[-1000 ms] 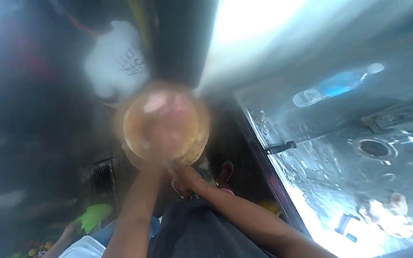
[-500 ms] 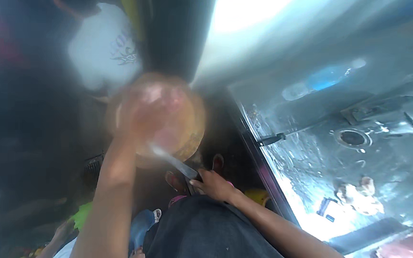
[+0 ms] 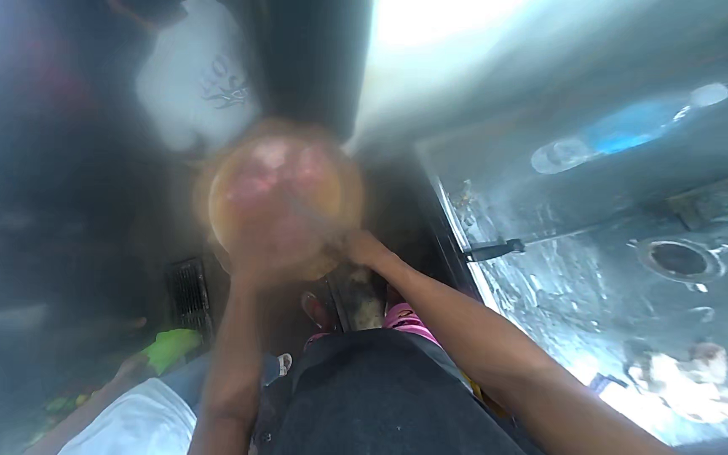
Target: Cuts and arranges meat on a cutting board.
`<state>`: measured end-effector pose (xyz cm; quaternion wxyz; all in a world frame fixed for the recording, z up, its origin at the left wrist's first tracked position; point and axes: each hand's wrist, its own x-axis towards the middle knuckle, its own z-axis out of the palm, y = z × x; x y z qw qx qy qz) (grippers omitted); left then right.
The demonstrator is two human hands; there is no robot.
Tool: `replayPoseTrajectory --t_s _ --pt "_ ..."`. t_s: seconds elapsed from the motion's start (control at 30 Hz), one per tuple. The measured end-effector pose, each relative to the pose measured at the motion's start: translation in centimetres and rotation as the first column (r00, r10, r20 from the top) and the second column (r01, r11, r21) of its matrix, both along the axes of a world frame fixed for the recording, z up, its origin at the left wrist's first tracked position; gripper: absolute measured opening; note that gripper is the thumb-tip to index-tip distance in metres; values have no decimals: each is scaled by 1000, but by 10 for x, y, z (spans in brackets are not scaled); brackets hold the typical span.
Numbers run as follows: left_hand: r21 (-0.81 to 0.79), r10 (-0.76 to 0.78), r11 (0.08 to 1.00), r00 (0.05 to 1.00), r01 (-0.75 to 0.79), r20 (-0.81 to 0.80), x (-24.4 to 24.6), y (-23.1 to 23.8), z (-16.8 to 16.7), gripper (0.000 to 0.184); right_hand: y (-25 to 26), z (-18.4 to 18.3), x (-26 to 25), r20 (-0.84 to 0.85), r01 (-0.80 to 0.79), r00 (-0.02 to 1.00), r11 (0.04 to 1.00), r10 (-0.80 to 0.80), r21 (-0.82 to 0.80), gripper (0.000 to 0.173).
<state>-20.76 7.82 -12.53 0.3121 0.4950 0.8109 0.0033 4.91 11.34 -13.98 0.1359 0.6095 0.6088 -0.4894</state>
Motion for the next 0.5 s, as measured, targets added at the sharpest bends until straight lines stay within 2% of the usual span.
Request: replayPoseTrajectory --t_s 0.03,0.1,0.17,0.23,0.27,0.33,0.4,0.5 --pt "-1 -25 1000 1000 25 -1 -5 5 5 99 4 -3 -4 2 -21 1000 1000 21 8 68" --pt "102 -51 993 998 56 -47 1 16 8 97 5 -8 -8 -6 -45 999 999 45 22 67" --pt "266 -72 958 989 105 -129 22 34 -5 86 4 -9 -9 -10 -45 999 999 45 28 67" --pt "405 -156 886 967 227 -199 46 37 -32 75 0 -12 -9 -12 -35 999 999 35 29 67" --pt "418 -222 852 942 314 -253 52 33 -47 74 -2 -14 -8 -15 -30 999 999 31 35 67" --pt "350 -283 843 890 409 -358 57 35 -73 75 -10 -18 -3 -14 -21 1000 999 21 25 67" --pt "305 -295 848 865 433 -406 55 41 -84 75 -24 -19 3 33 -43 999 999 42 6 70" --pt "284 -298 858 865 428 -404 55 44 -83 75 -51 -8 18 61 -64 996 997 66 -40 67"
